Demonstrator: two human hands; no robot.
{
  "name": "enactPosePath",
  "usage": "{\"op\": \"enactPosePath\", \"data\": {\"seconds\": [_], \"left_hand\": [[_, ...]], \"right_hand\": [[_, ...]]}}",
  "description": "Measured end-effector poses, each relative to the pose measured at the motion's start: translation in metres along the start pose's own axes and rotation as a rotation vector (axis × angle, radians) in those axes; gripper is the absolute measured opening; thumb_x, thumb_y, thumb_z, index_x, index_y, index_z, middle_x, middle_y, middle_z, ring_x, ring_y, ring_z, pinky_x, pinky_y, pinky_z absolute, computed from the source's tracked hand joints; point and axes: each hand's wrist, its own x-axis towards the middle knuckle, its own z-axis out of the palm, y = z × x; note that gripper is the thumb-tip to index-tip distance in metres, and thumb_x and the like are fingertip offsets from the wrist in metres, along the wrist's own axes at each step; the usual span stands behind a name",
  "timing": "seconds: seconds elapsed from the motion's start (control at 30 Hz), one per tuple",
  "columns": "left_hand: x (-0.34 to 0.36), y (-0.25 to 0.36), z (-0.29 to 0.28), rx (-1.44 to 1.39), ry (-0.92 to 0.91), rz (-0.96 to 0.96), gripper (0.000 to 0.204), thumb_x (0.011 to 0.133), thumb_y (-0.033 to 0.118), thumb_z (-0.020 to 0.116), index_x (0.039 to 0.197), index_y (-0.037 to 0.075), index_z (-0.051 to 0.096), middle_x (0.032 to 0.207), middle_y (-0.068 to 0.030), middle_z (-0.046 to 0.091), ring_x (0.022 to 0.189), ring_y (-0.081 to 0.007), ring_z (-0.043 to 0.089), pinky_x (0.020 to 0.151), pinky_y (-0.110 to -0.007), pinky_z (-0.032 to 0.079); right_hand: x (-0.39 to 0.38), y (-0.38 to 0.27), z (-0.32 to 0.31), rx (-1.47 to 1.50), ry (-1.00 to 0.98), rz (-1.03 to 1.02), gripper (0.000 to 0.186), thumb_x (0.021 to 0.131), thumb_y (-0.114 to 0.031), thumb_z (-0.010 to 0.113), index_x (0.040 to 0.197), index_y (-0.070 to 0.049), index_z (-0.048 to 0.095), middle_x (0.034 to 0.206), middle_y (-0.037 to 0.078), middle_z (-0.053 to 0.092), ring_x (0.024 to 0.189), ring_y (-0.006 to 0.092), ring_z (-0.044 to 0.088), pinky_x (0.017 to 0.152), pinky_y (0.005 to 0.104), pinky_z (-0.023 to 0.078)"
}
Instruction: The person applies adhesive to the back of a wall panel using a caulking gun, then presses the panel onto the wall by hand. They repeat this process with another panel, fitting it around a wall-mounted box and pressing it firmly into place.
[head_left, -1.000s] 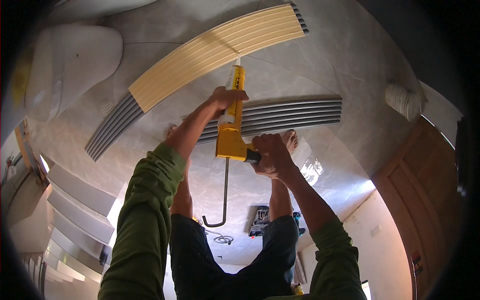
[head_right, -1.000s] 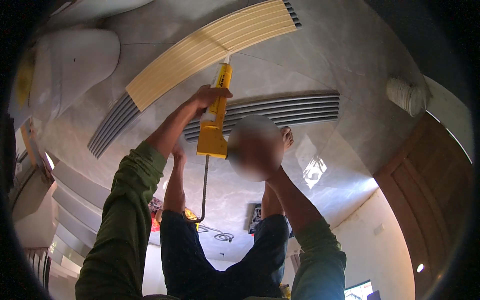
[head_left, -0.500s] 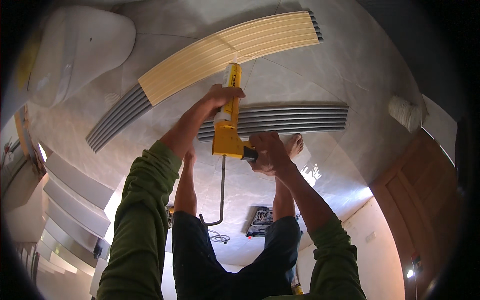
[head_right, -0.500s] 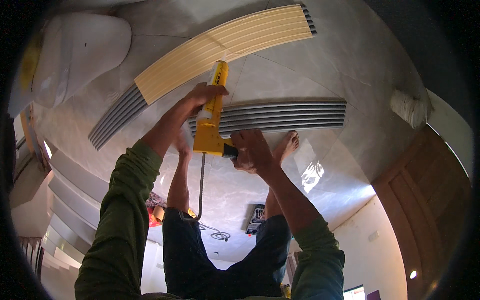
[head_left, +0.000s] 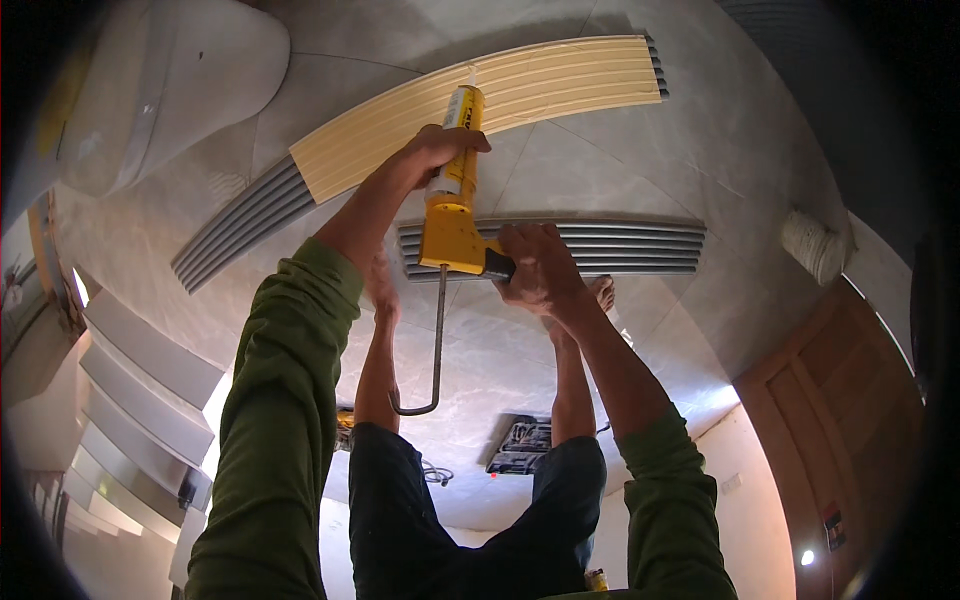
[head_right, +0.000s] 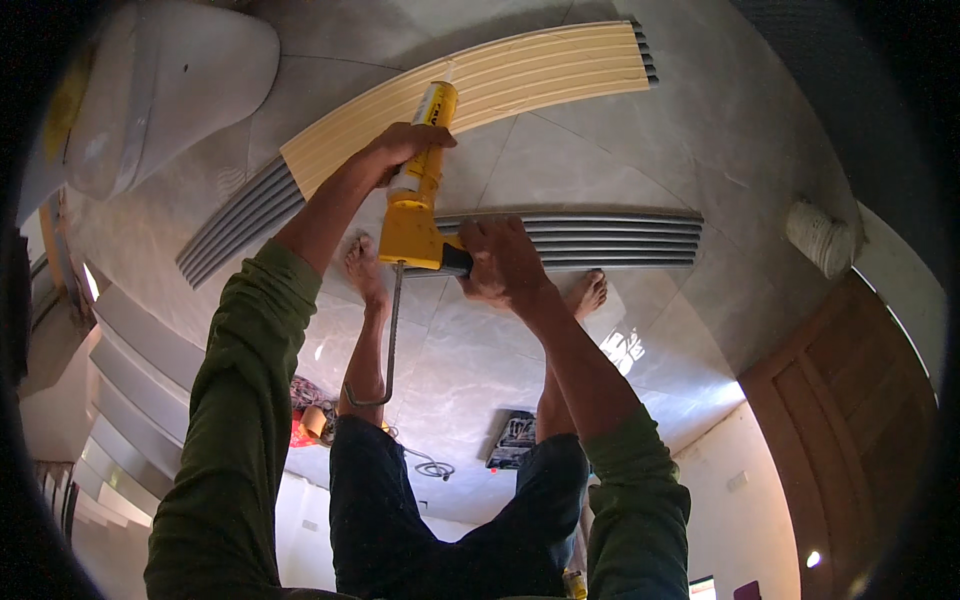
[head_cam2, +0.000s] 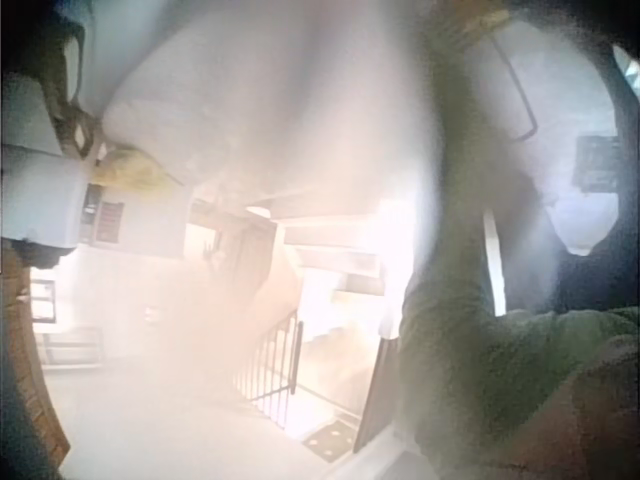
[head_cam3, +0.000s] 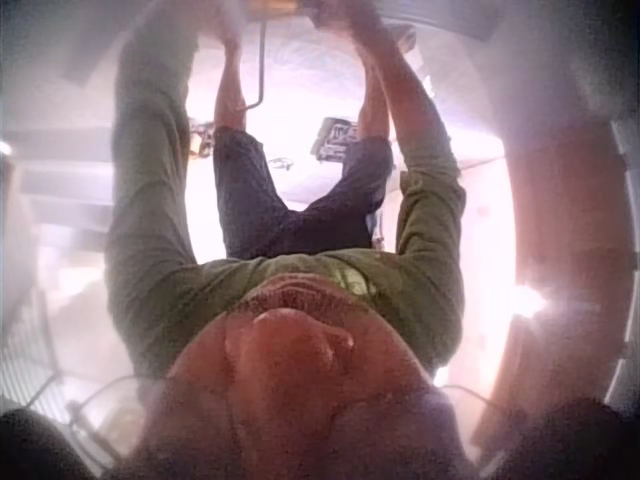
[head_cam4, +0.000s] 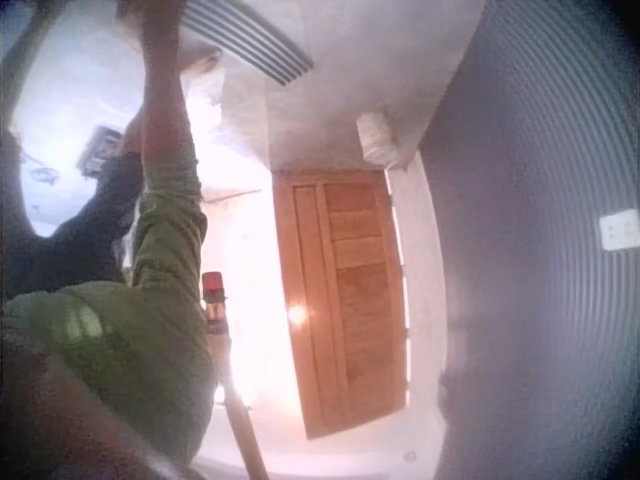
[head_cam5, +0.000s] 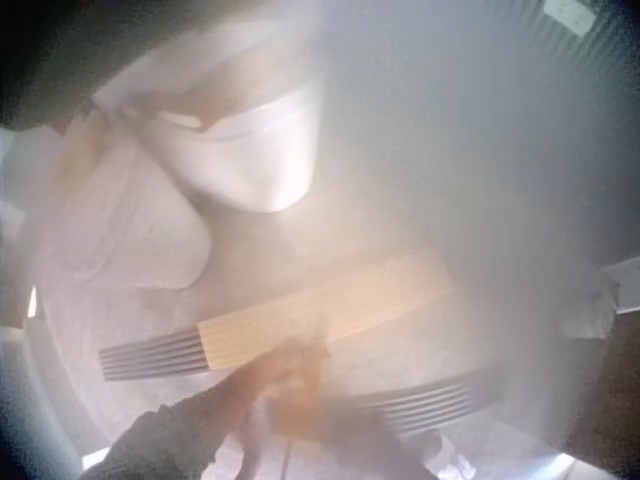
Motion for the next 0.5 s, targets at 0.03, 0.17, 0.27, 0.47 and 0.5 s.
{"op": "enactPosePath", "data": {"seconds": [0.03, 0.17, 0.27, 0.47, 0.5], "left_hand": [[0.000, 0.000, -0.001, -0.002, -0.001, 0.001, 0.052, 0.070, 0.028, 0.078, 0.103, -0.005, 0.055, 0.085, -0.0142, 0.060, 0.065, -0.0256, 0.064, 0.058, -0.038, 0.056], [0.008, -0.009, -0.016, -0.033, -0.006, 0.039, 0.052, 0.072, 0.031, 0.077, 0.105, -0.001, 0.052, 0.077, -0.0100, 0.059, 0.057, -0.0208, 0.062, 0.053, -0.033, 0.055], [0.008, -0.025, -0.028, -0.091, -0.010, 0.047, 0.048, 0.072, 0.029, 0.076, 0.103, -0.001, 0.053, 0.076, -0.0103, 0.058, 0.056, -0.0214, 0.062, 0.052, -0.033, 0.055], [-0.007, -0.054, -0.029, -0.174, -0.013, 0.012, 0.047, 0.072, 0.024, 0.076, 0.103, -0.004, 0.053, 0.078, -0.0116, 0.059, 0.058, -0.0221, 0.062, 0.053, -0.035, 0.055], [-0.010, -0.057, -0.029, -0.211, -0.018, -0.003, 0.051, 0.071, 0.022, 0.077, 0.106, -0.006, 0.053, 0.080, -0.0123, 0.060, 0.061, -0.0229, 0.063, 0.055, -0.037, 0.055]], "right_hand": [[0.002, 0.000, 0.001, 0.007, 0.021, -0.022, 0.036, 0.060, -0.016, 0.076, 0.085, -0.010, 0.052, 0.077, 0.009, 0.057, 0.075, 0.0287, 0.058, 0.075, 0.0376, 0.042], [0.012, -0.007, -0.001, -0.028, -0.024, -0.015, 0.035, 0.061, -0.017, 0.076, 0.086, -0.010, 0.051, 0.078, 0.009, 0.057, 0.077, 0.0292, 0.058, 0.078, 0.0371, 0.042], [0.017, -0.015, 0.005, 0.025, -0.012, -0.040, 0.034, 0.063, -0.017, 0.075, 0.086, -0.009, 0.051, 0.077, 0.009, 0.058, 0.078, 0.0296, 0.059, 0.078, 0.0372, 0.043], [0.003, -0.024, 0.014, 0.094, -0.134, -0.030, 0.030, 0.063, -0.016, 0.074, 0.083, -0.009, 0.052, 0.076, 0.009, 0.057, 0.077, 0.0293, 0.058, 0.075, 0.0380, 0.042], [0.001, -0.027, 0.012, 0.060, -0.179, -0.026, 0.031, 0.063, -0.017, 0.074, 0.083, -0.009, 0.052, 0.075, 0.009, 0.056, 0.076, 0.0291, 0.057, 0.074, 0.0379, 0.042]]}}
